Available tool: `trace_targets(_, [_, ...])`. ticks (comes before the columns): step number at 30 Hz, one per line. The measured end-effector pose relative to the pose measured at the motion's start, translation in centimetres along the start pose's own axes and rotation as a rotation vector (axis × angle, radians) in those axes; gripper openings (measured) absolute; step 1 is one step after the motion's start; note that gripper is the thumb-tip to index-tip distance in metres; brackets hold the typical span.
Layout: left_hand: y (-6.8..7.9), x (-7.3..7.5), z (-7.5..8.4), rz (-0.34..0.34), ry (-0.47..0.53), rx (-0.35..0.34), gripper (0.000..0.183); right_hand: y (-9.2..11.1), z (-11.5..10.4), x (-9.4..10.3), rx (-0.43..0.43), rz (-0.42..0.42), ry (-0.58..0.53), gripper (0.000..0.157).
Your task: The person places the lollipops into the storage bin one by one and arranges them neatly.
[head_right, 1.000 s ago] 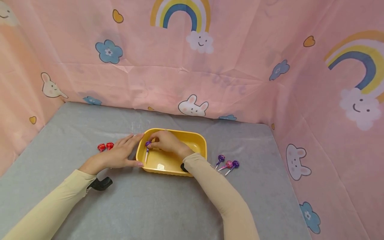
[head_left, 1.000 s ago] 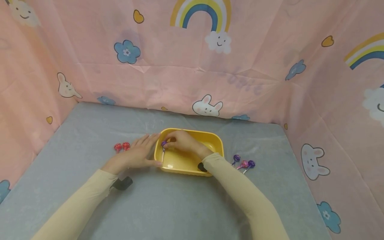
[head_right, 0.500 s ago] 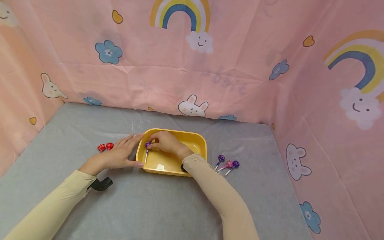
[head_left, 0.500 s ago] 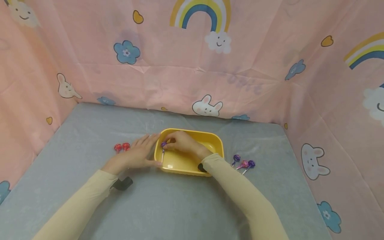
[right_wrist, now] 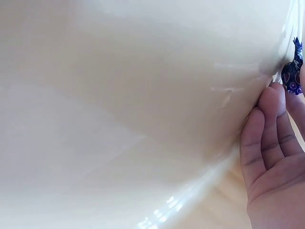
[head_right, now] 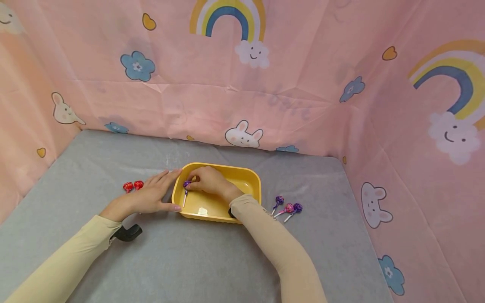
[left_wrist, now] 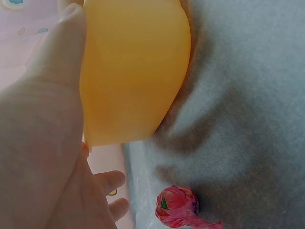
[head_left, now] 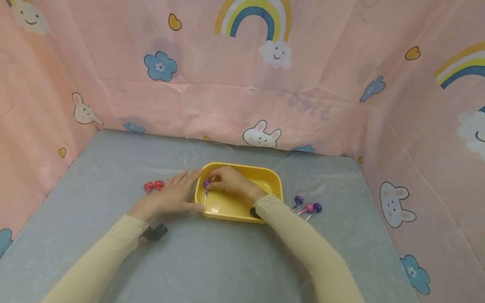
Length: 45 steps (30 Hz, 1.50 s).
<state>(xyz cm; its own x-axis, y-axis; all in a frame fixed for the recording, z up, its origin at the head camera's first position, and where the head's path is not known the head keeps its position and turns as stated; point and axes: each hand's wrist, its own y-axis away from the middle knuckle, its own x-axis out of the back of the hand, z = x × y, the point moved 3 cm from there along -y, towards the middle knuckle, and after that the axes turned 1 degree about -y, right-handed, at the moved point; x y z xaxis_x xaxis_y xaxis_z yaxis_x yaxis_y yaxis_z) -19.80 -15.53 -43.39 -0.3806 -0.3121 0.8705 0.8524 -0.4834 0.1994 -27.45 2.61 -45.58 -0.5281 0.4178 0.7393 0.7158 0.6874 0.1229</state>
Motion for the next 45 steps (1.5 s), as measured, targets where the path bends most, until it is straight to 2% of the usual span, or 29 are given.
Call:
trace_targets(12, [0.1, 0.1, 0.1, 0.020, -0.012, -0.013, 0.113, 0.1, 0.0, -0.1, -0.016, -0.006, 0.000, 0.018])
trace_targets(22, [0.0, -0.1, -0.1, 0.005, -0.010, 0.008, 0.113, 0.0, 0.2, -0.1, -0.012, 0.000, -0.004, 0.020])
trace_targets(31, [-0.1, -0.1, -0.2, 0.012, -0.012, -0.004, 0.114, 0.2, 0.3, 0.1, -0.008, 0.000, -0.033, 0.025])
trace_targets(40, [0.0, 0.0, 0.1, 0.015, -0.004, -0.005, 0.112, 0.7, -0.1, 0.9, -0.026, -0.020, 0.045, 0.028])
trace_targets(45, [-0.1, -0.1, 0.1, 0.015, -0.010, 0.000, 0.112, 1.2, -0.6, 1.7, -0.028, -0.024, 0.125, 0.029])
